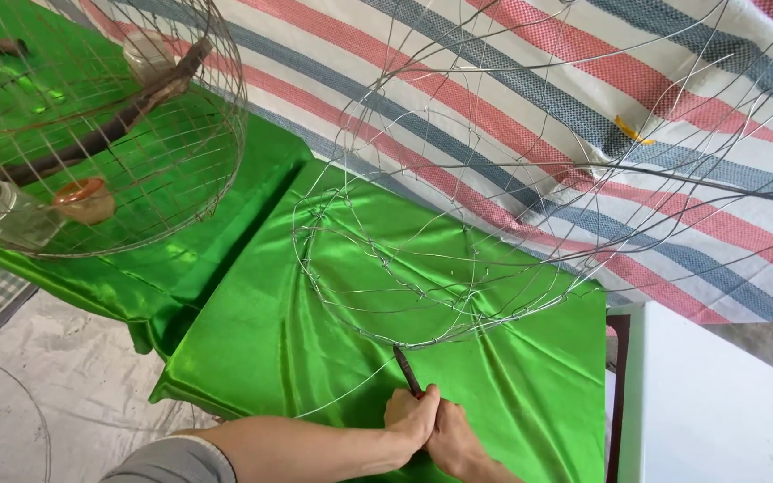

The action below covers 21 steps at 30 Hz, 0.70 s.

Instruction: Adjusting and aligning metal wires using pliers to construct a mesh structure.

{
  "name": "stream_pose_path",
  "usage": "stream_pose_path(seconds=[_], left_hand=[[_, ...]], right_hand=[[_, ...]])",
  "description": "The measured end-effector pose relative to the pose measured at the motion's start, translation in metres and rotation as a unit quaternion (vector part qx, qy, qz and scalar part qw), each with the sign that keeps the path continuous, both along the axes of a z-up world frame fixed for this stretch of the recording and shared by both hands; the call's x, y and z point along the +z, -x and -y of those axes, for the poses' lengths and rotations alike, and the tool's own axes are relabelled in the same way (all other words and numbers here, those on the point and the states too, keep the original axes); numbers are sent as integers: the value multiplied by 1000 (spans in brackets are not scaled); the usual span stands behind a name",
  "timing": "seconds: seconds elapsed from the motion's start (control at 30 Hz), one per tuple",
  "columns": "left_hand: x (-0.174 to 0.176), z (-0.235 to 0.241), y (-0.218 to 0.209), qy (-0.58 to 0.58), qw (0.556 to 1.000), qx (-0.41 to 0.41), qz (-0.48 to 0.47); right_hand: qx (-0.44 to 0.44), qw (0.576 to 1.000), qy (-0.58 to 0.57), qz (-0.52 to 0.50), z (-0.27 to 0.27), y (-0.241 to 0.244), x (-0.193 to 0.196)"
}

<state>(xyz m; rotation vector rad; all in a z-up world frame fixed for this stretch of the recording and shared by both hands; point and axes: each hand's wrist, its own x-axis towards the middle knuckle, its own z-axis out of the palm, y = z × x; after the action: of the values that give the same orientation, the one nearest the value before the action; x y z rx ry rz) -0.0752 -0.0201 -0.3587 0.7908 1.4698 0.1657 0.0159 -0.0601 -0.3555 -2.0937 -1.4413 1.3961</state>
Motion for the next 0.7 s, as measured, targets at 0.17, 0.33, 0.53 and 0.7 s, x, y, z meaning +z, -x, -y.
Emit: stream_pose_path(seconds=[0.17,0.33,0.53,0.7], left_hand=[[0,2,-1,0,1000,17,6],[-5,1,1,-15,999,28,11],[-10,2,1,-28,999,20,34],[1,4,4,16,998,26,60]], right_hand=[[1,1000,-9,-1,1,-1,-1],[-1,1000,-11,0,-3,2,2],[7,1000,-13,16,0,-1,-5],[28,998,24,-48,1,-11,-1]])
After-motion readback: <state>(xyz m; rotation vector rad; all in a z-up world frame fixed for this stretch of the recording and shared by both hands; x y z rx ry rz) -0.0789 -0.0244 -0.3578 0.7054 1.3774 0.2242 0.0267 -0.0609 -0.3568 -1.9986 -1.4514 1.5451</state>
